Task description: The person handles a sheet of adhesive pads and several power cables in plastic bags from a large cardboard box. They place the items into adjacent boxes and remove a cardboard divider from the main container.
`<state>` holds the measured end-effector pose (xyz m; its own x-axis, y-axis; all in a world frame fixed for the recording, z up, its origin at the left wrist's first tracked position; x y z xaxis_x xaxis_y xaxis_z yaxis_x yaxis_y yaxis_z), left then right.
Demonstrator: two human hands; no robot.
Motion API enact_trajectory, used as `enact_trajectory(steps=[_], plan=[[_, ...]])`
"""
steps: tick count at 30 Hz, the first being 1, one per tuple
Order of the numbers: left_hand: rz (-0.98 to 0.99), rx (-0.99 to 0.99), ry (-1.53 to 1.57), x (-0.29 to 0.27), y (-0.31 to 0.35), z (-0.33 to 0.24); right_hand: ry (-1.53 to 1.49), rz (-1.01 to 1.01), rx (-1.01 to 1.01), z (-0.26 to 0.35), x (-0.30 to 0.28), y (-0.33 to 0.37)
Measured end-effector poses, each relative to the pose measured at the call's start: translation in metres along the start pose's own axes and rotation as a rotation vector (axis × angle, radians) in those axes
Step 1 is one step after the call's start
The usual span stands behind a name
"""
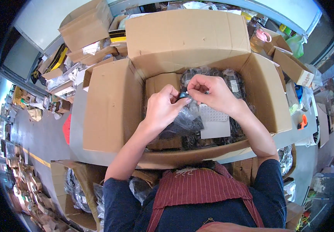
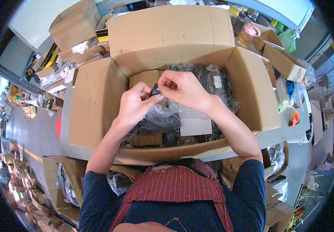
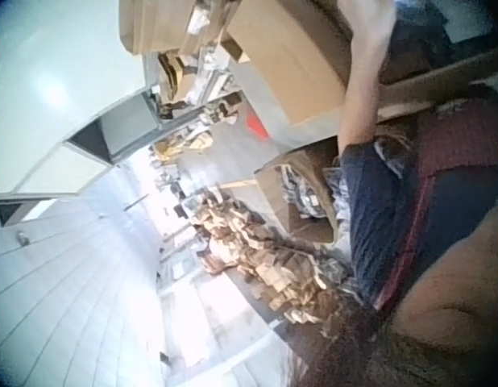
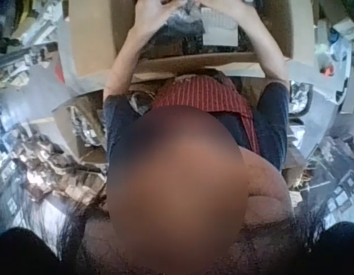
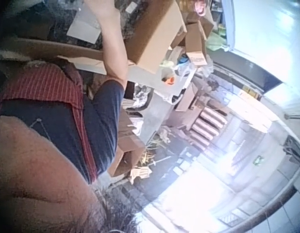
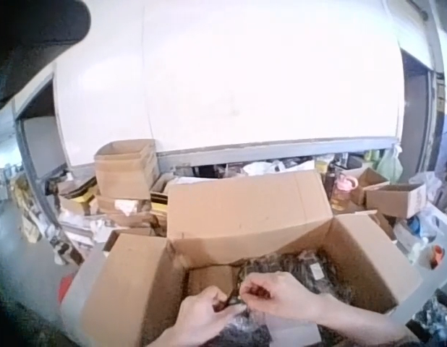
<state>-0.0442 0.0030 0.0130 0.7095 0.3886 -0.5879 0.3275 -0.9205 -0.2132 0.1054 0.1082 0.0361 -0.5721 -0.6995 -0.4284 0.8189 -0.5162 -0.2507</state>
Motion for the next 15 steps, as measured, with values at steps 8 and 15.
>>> enact_trajectory(steps=[8,15], plan=[[0.014,0.007,-0.063,0.001,0.001,0.001,0.094,0.003,0.02,-0.004,0.005,-0.001],[-0.012,0.043,-0.085,-0.001,0.003,0.004,0.245,-0.115,-0.104,0.0,0.014,0.0]])
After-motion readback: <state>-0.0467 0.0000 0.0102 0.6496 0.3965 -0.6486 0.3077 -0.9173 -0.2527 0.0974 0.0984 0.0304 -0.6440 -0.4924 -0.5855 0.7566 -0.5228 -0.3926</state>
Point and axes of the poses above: each hand's wrist, its own y-axis away from the middle knuckle, its own x-axis out of the palm, z = x × y, the point moved 3 cm from there along -y, towards the middle knuckle
